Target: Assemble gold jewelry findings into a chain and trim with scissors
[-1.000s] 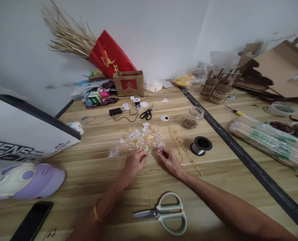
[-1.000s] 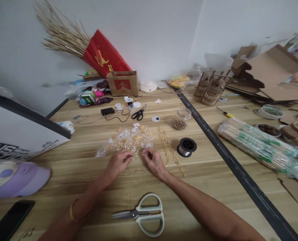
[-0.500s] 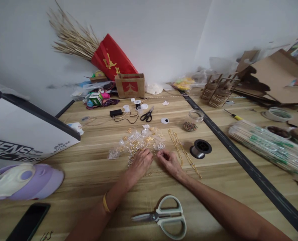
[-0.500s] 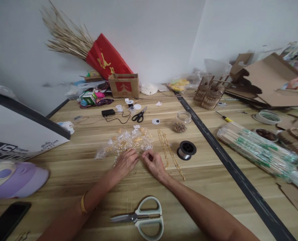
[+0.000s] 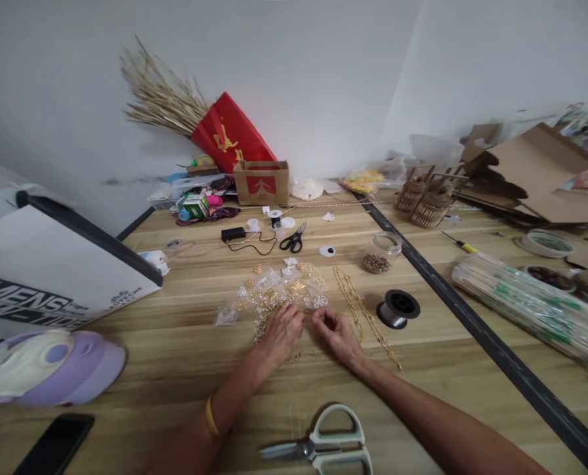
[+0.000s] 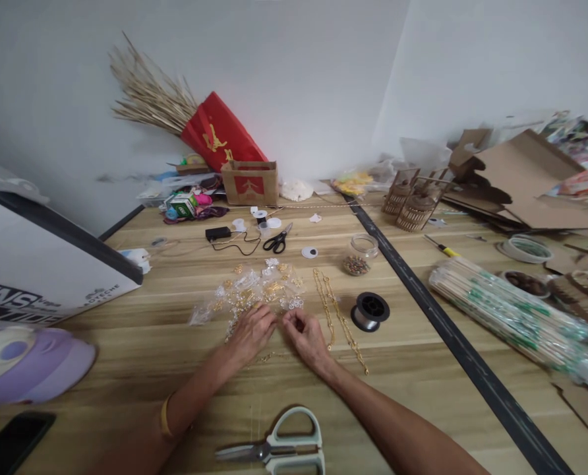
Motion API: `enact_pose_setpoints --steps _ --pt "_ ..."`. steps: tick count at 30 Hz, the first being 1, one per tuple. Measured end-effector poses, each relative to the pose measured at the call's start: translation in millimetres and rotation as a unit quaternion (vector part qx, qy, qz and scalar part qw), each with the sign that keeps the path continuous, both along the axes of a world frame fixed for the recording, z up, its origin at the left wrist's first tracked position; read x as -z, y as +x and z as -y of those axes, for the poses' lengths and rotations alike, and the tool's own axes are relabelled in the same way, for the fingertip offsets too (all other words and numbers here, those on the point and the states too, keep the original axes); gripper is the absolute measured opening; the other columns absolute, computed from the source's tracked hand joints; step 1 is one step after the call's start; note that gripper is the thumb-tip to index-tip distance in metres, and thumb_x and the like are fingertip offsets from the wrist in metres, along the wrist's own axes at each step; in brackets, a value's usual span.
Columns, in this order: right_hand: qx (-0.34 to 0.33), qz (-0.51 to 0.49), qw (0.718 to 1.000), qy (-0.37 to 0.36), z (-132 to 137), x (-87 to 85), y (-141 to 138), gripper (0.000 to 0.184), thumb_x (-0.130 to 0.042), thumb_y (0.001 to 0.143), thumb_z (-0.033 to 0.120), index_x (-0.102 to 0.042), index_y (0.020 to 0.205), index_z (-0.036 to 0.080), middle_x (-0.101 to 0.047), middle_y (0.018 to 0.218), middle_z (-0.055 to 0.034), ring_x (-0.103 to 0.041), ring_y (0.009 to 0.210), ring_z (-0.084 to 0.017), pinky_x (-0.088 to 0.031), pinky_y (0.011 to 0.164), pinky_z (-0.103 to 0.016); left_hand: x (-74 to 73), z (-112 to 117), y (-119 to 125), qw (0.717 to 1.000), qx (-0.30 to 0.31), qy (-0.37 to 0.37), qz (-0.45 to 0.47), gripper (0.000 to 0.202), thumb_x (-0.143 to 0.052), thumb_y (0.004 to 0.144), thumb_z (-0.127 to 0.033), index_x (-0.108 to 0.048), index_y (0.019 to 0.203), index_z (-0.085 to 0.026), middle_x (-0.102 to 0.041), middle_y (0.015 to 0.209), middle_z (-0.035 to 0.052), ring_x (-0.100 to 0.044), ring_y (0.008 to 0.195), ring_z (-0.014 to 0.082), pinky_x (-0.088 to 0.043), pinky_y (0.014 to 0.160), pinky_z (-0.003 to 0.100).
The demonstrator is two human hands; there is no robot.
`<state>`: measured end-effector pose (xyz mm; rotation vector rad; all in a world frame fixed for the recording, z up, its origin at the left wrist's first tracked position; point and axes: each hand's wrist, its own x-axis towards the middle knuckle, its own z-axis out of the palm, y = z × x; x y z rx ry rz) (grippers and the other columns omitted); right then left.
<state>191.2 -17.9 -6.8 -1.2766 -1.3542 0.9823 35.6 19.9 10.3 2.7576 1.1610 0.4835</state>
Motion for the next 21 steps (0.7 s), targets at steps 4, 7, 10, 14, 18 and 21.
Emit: enact_pose_setpoints --steps 4,7,10,14,18,21 --pt "-0.003 -0.001 1.000 -0.003 -0.7 5.0 0.5 0.022 -0.050 0.080 0.035 -0.053 0.072 0.015 -0.050 0.062 0.0014 -0.044 0.057 -0.011 -0.036 0.053 -0.022 -12.6 -1.2 -5.7 0.980 -0.064 -0.080 0.172 0.012 -0.054 0.077 -0.010 -0.063 0.070 -0.016 -0.062 0.074 0.0050 -0.056 0.076 0.0185 -0.045 0.072 0.030" --pt "-0.005 -0.001 1.000 0.000 -0.3 7.1 0.6 0.022 -0.050 0.081 0.035 -0.054 0.072 0.015 -0.050 0.062 0.0016 -0.045 0.056 -0.011 -0.035 0.052 -0.021 -17.0 0.7 -13.4 0.906 -0.132 -0.227 0.331 0.006 -0.061 0.071 -0.015 -0.066 0.069 -0.015 -0.064 0.068 0.0032 -0.057 0.065 0.0151 -0.044 0.063 0.025" --pt "-0.008 0.004 1.000 0.014 2.5 5.0 -0.6 0.020 -0.050 0.082 0.033 -0.054 0.073 0.016 -0.050 0.063 0.0013 -0.045 0.057 -0.011 -0.035 0.052 -0.022 -14.1 5.8 -19.0 0.793 -0.189 -0.364 0.450 0.012 -0.071 0.063 -0.024 -0.067 0.065 -0.014 -0.064 0.059 0.0008 -0.054 0.055 0.0122 -0.041 0.055 0.022" --pt "-0.018 0.013 0.999 0.038 10.6 -1.1 -5.6 0.018 -0.050 0.084 0.030 -0.054 0.074 0.016 -0.049 0.064 0.0012 -0.045 0.058 -0.011 -0.034 0.052 -0.022 -5.3 15.6 -18.8 0.656 -0.199 -0.462 0.562 0.026 -0.079 0.053 -0.031 -0.068 0.068 -0.012 -0.064 0.059 0.0005 -0.053 0.053 0.0094 -0.042 0.055 0.021" --pt "-0.057 0.015 0.995 0.077 19.6 -4.3 -11.3 0.016 -0.048 0.087 0.027 -0.052 0.075 0.017 -0.048 0.066 0.0008 -0.044 0.060 -0.011 -0.035 0.054 -0.022 -1.2 24.5 -15.3 0.578 -0.178 -0.522 0.602 0.030 -0.083 0.049 -0.030 -0.067 0.067 -0.011 -0.062 0.056 -0.0002 -0.051 0.052 0.0080 -0.040 0.052 0.020" --pt "-0.088 0.016 0.992 0.091 24.1 -5.4 -12.6 0.015 -0.045 0.089 0.027 -0.050 0.078 0.017 -0.048 0.069 0.0004 -0.043 0.061 -0.011 -0.034 0.055 -0.022 0.1 28.3 -14.9 0.561 -0.161 -0.553 0.594 0.028 -0.083 0.051 -0.028 -0.066 0.066 -0.010 -0.061 0.055 -0.0002 -0.051 0.052 0.0076 -0.040 0.053 0.020"
